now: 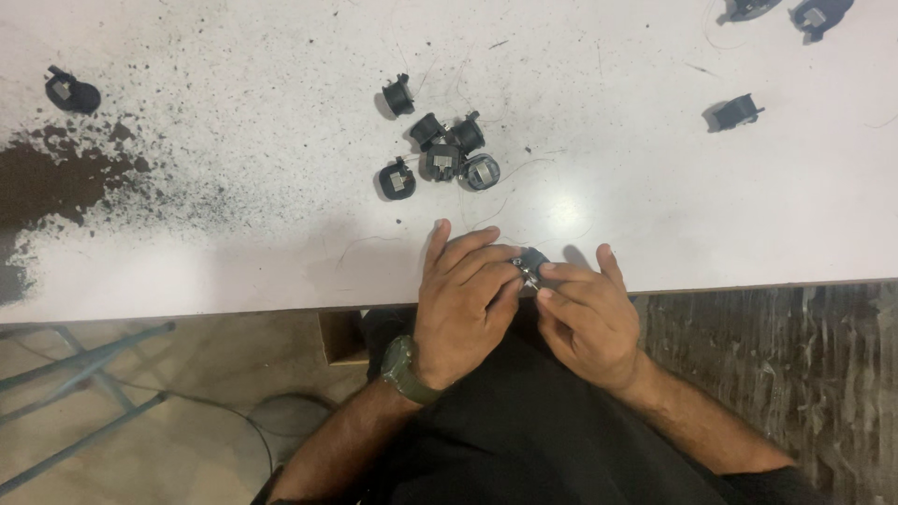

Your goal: The person sits at a white table fitting small black plastic housings together, pressing a light-colored insert into each housing by hand and using a small pointed hand tool to help seat parts. They work through the pile one unit at a time, setting each finished assembly aside and reaching for the next housing.

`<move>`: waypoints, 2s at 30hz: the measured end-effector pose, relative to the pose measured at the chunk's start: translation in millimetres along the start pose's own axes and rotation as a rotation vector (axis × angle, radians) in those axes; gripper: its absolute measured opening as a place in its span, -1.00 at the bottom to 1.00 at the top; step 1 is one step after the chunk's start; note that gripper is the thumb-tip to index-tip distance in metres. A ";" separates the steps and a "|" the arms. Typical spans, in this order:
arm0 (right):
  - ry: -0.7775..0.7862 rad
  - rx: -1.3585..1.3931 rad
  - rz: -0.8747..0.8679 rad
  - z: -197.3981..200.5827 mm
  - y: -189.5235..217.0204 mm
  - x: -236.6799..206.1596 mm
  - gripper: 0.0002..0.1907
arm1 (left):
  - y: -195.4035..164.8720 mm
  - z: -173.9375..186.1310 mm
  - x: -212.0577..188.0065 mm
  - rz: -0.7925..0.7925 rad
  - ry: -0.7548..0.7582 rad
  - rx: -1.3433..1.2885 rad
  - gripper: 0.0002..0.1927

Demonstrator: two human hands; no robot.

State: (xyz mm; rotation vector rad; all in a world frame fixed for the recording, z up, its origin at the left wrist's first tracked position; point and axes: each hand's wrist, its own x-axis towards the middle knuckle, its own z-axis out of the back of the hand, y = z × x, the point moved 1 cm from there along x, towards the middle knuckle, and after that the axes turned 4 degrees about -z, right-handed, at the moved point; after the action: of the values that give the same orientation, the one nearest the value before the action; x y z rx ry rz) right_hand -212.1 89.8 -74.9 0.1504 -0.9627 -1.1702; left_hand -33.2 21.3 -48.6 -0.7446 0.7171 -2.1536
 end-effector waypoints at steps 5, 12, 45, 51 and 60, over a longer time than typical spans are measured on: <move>-0.004 -0.028 -0.051 -2.8 6.3 0.7 -0.65 | -0.8 2.1 -1.4 -0.023 -0.004 0.003 -0.91; -0.022 -0.090 -0.069 23.8 8.4 15.9 -0.67 | -1.7 12.5 0.7 0.017 -0.085 0.048 -0.78; 0.128 -0.144 -0.195 16.7 -14.3 22.5 -0.65 | 1.2 5.6 9.6 -0.253 -0.102 0.190 -0.77; 0.142 -0.165 -0.159 16.7 -12.2 22.9 -0.66 | -1.5 7.9 12.8 -0.240 -0.093 0.040 -0.77; 0.170 -0.152 -0.173 18.8 -13.2 23.1 -0.62 | -3.1 12.4 16.8 -0.134 -0.085 -0.017 -0.78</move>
State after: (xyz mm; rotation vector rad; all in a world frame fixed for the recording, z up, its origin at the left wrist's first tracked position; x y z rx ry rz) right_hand -233.4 71.9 -58.0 0.2104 -0.7189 -1.3620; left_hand -35.5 6.8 -33.4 -0.9109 0.6586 -2.2227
